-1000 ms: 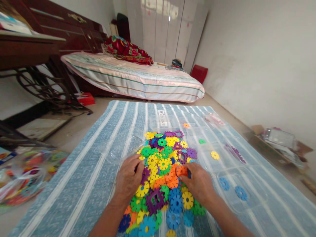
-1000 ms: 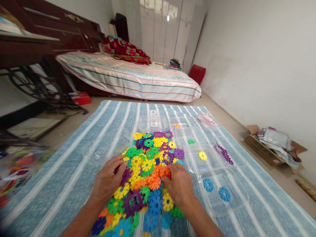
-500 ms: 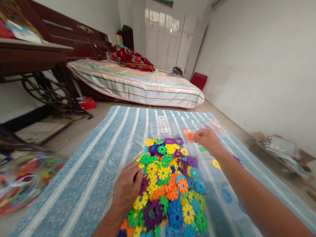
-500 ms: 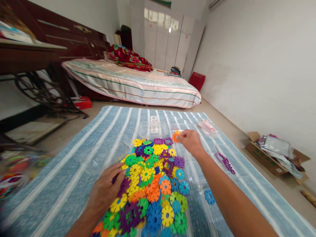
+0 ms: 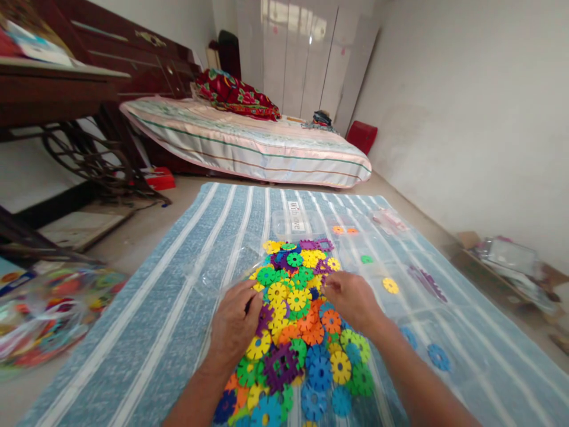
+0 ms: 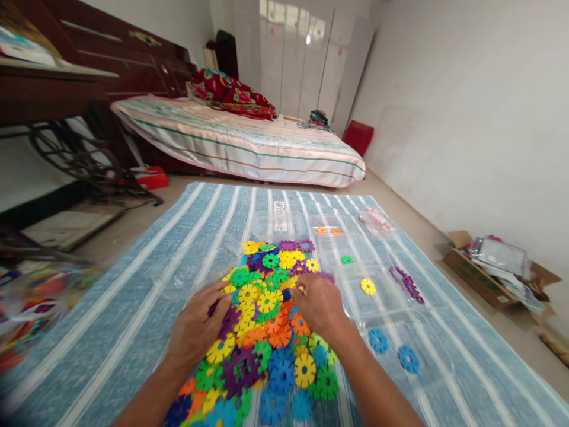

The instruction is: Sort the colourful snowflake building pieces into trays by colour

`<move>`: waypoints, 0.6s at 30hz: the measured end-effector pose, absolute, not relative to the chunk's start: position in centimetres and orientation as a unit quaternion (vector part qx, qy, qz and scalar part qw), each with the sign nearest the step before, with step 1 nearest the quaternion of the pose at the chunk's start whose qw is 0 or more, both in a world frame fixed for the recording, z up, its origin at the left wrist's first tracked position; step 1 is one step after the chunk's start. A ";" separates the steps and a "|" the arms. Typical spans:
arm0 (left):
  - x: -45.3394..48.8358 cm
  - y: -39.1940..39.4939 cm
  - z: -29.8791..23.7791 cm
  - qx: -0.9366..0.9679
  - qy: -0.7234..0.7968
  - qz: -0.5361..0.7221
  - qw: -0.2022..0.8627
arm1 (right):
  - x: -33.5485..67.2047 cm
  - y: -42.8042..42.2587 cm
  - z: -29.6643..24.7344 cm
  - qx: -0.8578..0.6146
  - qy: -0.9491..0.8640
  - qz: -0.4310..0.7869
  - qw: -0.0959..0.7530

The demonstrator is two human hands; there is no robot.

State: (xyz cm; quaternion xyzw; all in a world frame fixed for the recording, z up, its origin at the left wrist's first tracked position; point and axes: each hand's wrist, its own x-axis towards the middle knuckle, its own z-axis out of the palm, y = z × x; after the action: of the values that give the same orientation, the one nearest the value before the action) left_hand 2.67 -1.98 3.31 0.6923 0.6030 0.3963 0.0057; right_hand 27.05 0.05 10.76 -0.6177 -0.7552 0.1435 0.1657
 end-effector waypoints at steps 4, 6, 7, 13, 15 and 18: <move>2.7 -1.9 3.1 0.693 0.604 0.393 0.011 | 27.6 -2.3 8.6 -0.641 -0.736 0.150 0.158; 2.7 -1.8 3.1 0.694 0.603 0.393 0.008 | 28.1 -3.0 7.9 -0.649 -0.726 0.156 0.164; 2.7 -1.8 3.1 0.693 0.603 0.394 0.006 | 28.3 -3.3 7.7 -0.651 -0.724 0.158 0.165; 2.8 -1.8 3.1 0.693 0.604 0.393 0.008 | 28.5 -4.7 6.9 -0.644 -0.724 0.169 0.179; 2.7 -1.7 3.1 0.694 0.603 0.393 0.004 | 28.3 -5.6 6.6 -0.644 -0.724 0.163 0.188; 2.6 -1.7 2.9 0.697 0.601 0.391 -0.005 | 27.8 -7.0 6.2 -0.632 -0.733 0.147 0.202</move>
State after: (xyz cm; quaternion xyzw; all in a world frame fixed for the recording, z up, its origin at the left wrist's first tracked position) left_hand 2.65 -1.67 2.92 0.6970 0.6010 0.3911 -0.0053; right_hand 27.82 -7.01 6.23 -0.6322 -0.7335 0.1469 0.2018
